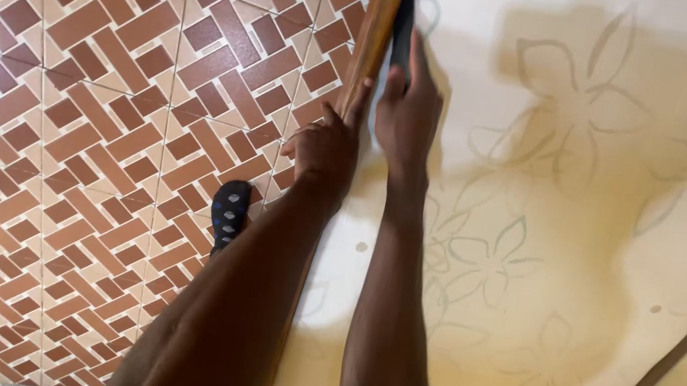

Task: Brushing the edges and surface of a mattress with a small tool.

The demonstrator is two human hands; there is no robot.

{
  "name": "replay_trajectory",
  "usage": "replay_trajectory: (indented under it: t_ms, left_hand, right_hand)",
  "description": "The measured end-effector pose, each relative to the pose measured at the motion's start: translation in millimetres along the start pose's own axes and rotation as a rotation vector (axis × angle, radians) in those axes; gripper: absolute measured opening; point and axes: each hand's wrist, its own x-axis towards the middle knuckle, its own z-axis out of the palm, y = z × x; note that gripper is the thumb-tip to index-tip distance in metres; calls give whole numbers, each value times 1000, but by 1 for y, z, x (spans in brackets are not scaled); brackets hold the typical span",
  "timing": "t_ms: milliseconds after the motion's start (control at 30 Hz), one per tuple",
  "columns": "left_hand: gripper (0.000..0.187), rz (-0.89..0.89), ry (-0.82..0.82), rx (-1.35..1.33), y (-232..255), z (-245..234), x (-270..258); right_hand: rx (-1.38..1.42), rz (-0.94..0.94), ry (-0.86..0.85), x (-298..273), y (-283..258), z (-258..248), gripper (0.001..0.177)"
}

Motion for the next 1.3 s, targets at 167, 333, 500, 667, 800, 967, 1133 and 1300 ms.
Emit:
replay_trajectory:
  t_ms: [167, 333, 500, 667, 800, 967, 1133, 1300]
  left_hand:
    - [105, 16, 7, 8, -1, 3, 2]
    - [103, 17, 7, 24, -1, 4, 6]
    - [104, 8, 30, 47, -1, 8, 2]
    - [106, 40, 51, 73, -1, 14, 4]
    - [101, 8, 41, 53, -1, 12, 4]
    - [111, 46, 6, 86, -5, 1, -6]
    - [103, 36, 33, 55, -7, 11, 2]
    - [102, 50, 30, 73, -8, 9, 2]
  right_hand:
    - [97, -315, 167, -8, 52, 29, 47]
    - [98, -322, 285, 93, 41, 49, 47]
    - [54, -86, 83, 44, 0, 14, 52]
    - [4, -119, 204, 4, 36, 43, 51]
    - [17, -258, 281, 89, 35, 65, 48]
    - [-21, -280, 147, 76, 34, 37, 49]
    - [-122, -182, 91, -26, 53, 37, 56]
    - [-24, -233, 77, -11, 67, 56, 52]
